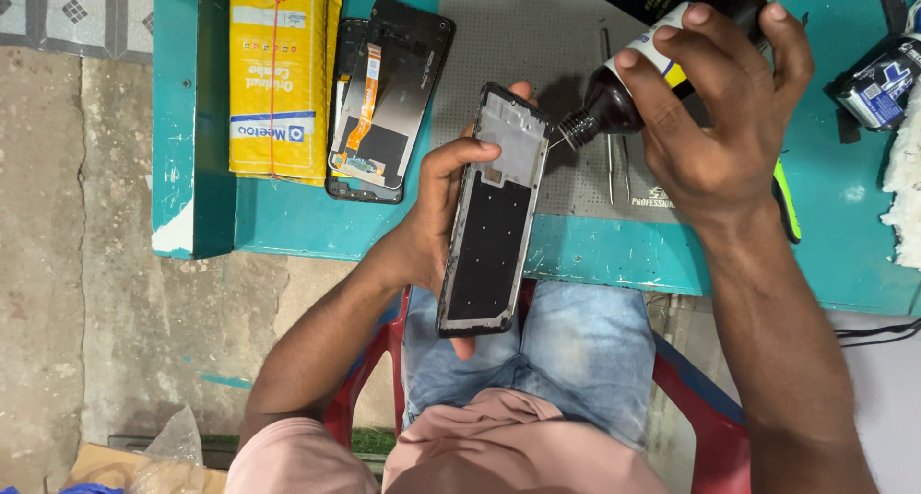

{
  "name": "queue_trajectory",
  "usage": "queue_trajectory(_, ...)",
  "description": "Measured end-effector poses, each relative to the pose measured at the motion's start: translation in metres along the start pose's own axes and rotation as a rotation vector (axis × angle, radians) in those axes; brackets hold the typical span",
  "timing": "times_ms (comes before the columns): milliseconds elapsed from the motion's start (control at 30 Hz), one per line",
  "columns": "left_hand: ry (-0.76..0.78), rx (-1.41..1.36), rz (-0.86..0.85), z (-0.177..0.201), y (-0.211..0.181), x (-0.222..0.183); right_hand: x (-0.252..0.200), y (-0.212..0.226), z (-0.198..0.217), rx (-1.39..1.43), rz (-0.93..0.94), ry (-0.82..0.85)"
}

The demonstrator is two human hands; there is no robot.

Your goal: The person uses tweezers to remove a black film from the back of a smartphone. They then apply a liquid from a bottle onto the phone's surface and use the tweezers to spread it. The person repeats the process of applying liquid and spreading it with the tweezers.

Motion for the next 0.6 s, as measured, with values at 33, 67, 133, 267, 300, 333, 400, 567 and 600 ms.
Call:
queue_trajectory(33, 0.000, 0.002, 0.002, 0.0003, -0.0001, -0.0002, 0.0000, 0.0003, 0.0001, -0.001, 0.001, -0.001)
queue_trajectory(67, -0.002, -0.003, 0.004, 0.0005, 0.0000, -0.0005, 0.0001, 0.0003, 0.0002, 0.002, 0.001, -0.001)
queue_trajectory(133, -0.002, -0.008, 0.005, 0.0007, 0.0005, -0.0010, -0.0002, 0.0006, 0.0006, 0.011, 0.001, 0.002)
queue_trajectory(267, -0.005, -0.018, -0.006, 0.0009, 0.0022, 0.0003, -0.0005, 0.0019, 0.0012, 0.005, 0.018, -0.006)
queue_trajectory(300, -0.006, -0.006, -0.011, 0.0010, 0.0020, 0.0007, -0.0003, 0.0019, 0.0012, 0.004, 0.021, -0.009)
queue_trajectory(333, -0.007, 0.007, -0.015, 0.0010, 0.0016, 0.0012, -0.0002, 0.0021, 0.0011, 0.006, 0.019, -0.007)
queue_trajectory(400, -0.007, 0.052, -0.017, 0.0007, -0.0004, 0.0010, -0.0003, 0.0029, 0.0014, -0.003, 0.024, -0.012)
queue_trajectory(567, 0.008, 0.080, -0.005, 0.0005, -0.0056, 0.0001, -0.0005, 0.0038, 0.0028, 0.028, 0.028, -0.011)
queue_trajectory(600, 0.009, 0.085, -0.008, 0.0007, -0.0064, 0.0000, -0.0002, 0.0045, 0.0029, 0.024, 0.033, -0.014)
Point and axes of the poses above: each hand's wrist, its own x-axis towards the middle knuckle, its own z-axis out of the back of the hand, y = z × x, the point moved 5 cm from there along x, towards the middle knuckle, and after that the axes turned 4 degrees about -x, right-handed, at the moved point
